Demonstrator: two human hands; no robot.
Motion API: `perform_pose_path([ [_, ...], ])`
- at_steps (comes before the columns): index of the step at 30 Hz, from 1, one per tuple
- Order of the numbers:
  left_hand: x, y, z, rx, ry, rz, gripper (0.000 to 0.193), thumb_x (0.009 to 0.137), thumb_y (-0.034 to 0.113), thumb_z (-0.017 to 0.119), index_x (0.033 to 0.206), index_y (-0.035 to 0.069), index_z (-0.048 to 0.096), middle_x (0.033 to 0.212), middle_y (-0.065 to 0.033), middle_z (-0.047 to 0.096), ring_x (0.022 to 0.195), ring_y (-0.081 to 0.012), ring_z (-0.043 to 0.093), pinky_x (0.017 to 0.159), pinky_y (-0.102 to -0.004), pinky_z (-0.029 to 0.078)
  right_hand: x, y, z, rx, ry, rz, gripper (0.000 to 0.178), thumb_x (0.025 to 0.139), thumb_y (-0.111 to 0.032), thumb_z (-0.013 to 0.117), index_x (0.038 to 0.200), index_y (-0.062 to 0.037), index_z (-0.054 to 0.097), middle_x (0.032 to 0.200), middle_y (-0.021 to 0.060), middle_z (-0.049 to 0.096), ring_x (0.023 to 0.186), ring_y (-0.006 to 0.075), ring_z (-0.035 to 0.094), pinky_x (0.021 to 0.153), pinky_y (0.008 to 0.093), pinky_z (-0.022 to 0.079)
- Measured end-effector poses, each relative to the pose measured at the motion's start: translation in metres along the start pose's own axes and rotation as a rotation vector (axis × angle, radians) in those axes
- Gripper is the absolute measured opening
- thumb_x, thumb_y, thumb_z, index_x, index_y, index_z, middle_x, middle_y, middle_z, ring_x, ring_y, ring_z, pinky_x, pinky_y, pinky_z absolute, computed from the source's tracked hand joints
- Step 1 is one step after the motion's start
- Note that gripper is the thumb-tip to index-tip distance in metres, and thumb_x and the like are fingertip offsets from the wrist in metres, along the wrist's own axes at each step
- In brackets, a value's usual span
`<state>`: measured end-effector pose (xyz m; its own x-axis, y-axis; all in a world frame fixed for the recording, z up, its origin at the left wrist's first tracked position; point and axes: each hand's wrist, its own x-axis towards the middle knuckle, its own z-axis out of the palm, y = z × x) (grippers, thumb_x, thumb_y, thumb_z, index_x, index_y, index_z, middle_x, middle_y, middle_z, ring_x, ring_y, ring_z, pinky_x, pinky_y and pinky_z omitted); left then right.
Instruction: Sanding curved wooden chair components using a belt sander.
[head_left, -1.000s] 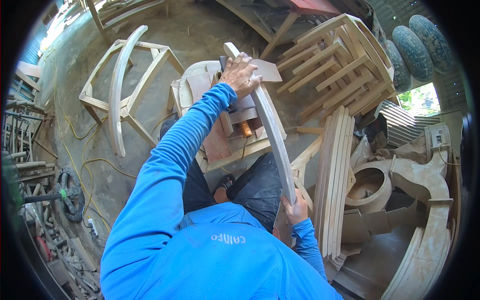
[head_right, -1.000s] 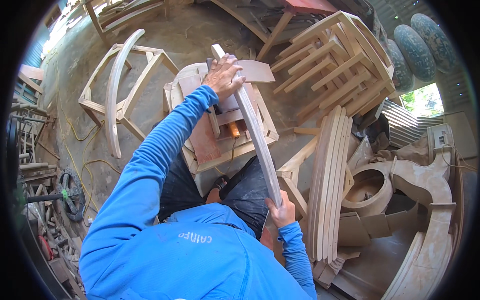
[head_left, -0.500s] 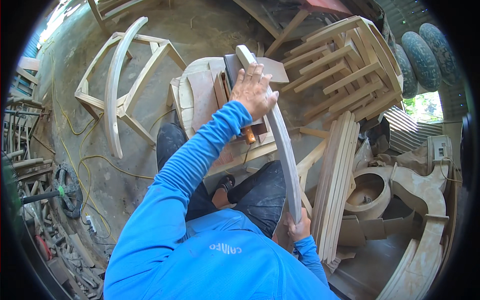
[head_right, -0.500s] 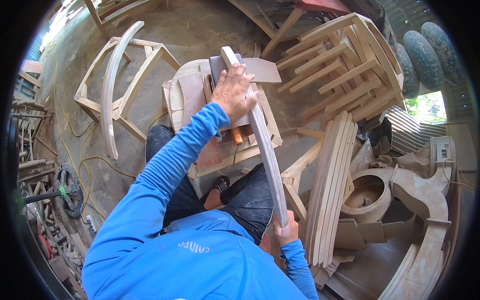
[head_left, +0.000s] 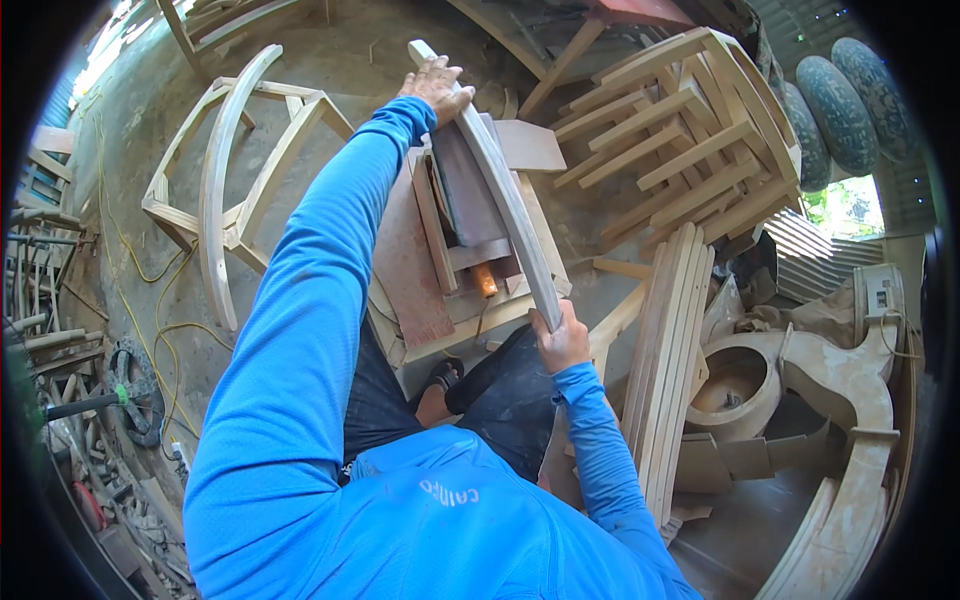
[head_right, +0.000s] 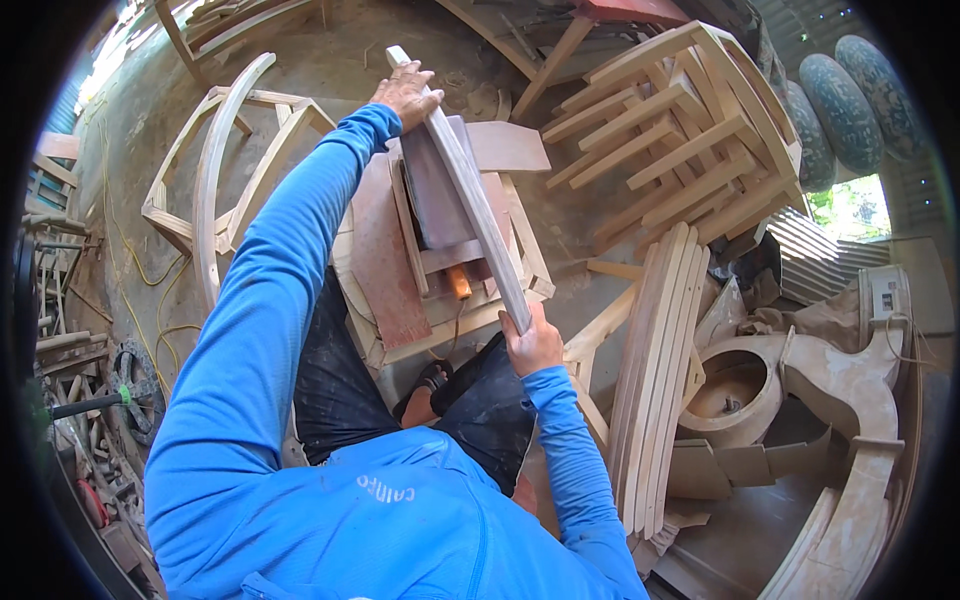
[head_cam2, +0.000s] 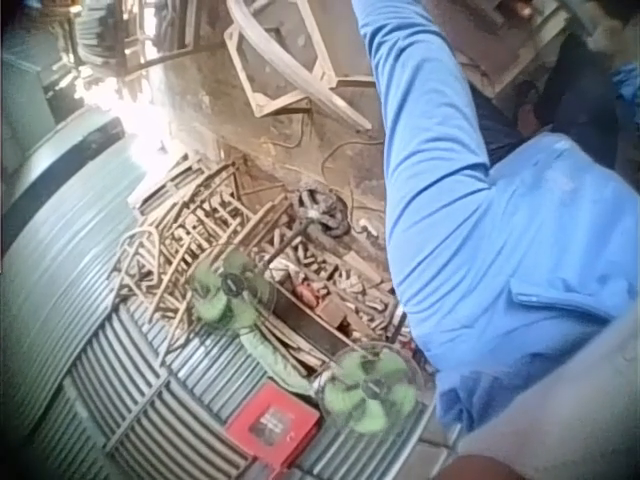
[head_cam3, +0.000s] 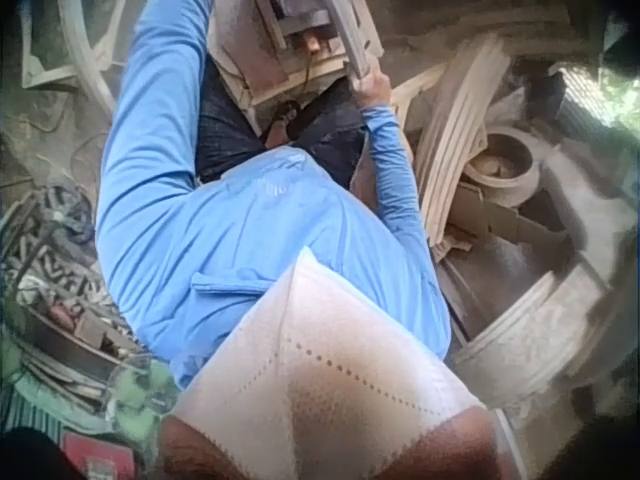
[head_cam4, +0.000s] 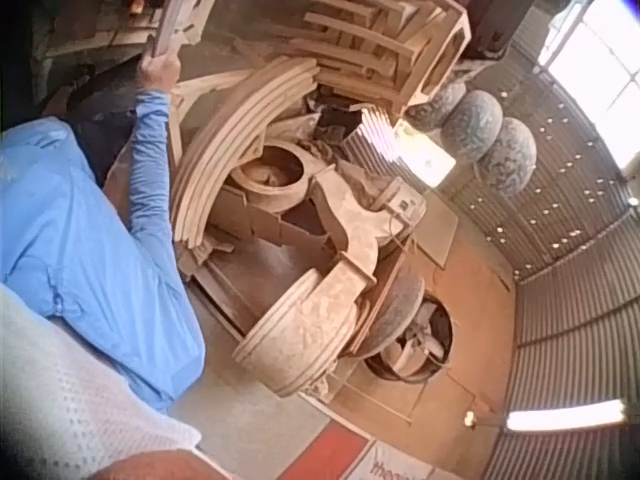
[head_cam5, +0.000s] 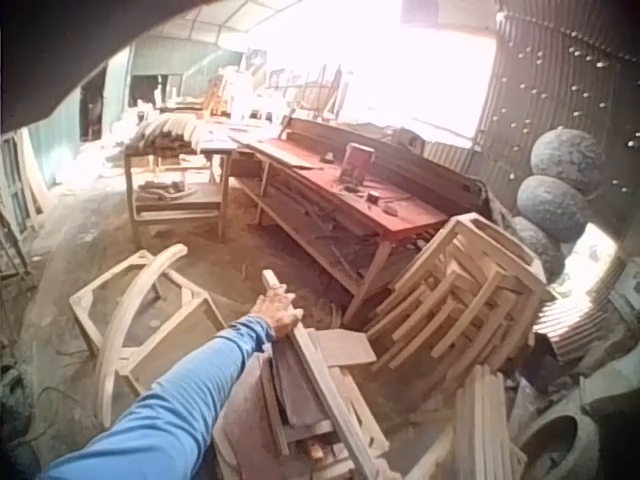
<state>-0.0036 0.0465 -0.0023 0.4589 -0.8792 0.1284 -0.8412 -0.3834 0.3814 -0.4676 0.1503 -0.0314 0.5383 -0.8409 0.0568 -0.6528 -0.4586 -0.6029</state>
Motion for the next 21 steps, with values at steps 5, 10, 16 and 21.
perform_pose_path([
  [5, -0.066, 0.051, 0.011, 0.012, 0.015, 0.050, 0.068, 0.096, 0.050, 0.047, 0.151, 0.012, 0.047, 0.167, -0.0170, 0.027, 0.158, -0.0350, 0.016, 0.125, -0.0602, 0.016, -0.068, 0.031, -0.017, 0.128, -0.041, -0.048, 0.031, 0.093, -0.030, 0.074, 0.111, -0.0087, 0.060, 0.086, 0.0245, 0.069, 0.081, 0.0497, 0.067, 0.066, 0.0525, 0.055],
  [10, -0.161, 0.118, 0.018, 0.004, 0.120, 0.170, 0.069, 0.095, 0.051, 0.052, 0.147, 0.007, 0.048, 0.164, -0.0239, 0.028, 0.156, -0.0411, 0.016, 0.124, -0.0621, 0.017, -0.174, 0.051, -0.054, 0.131, -0.102, 0.081, 0.030, 0.092, -0.026, 0.075, 0.110, -0.0067, 0.062, 0.091, 0.0223, 0.070, 0.085, 0.0473, 0.069, 0.069, 0.0500, 0.055],
  [16, -0.207, 0.149, -0.005, -0.089, 0.106, 0.164, 0.069, 0.090, 0.046, 0.061, 0.145, 0.006, 0.049, 0.163, -0.0256, 0.029, 0.156, -0.0425, 0.016, 0.123, -0.0631, 0.017, -0.220, 0.058, -0.068, 0.105, -0.132, 0.134, 0.030, 0.090, -0.027, 0.077, 0.107, -0.0059, 0.062, 0.090, 0.0229, 0.069, 0.084, 0.0482, 0.068, 0.069, 0.0495, 0.055],
  [21, -0.167, 0.131, 0.008, -0.125, 0.067, 0.120, 0.070, 0.092, 0.048, 0.056, 0.147, 0.004, 0.049, 0.165, -0.0227, 0.025, 0.158, -0.0397, 0.011, 0.126, -0.0598, 0.012, -0.189, 0.050, -0.071, 0.119, -0.086, 0.187, 0.032, 0.088, -0.028, 0.078, 0.104, -0.0069, 0.061, 0.083, 0.0251, 0.068, 0.083, 0.0498, 0.068, 0.068, 0.0534, 0.054],
])
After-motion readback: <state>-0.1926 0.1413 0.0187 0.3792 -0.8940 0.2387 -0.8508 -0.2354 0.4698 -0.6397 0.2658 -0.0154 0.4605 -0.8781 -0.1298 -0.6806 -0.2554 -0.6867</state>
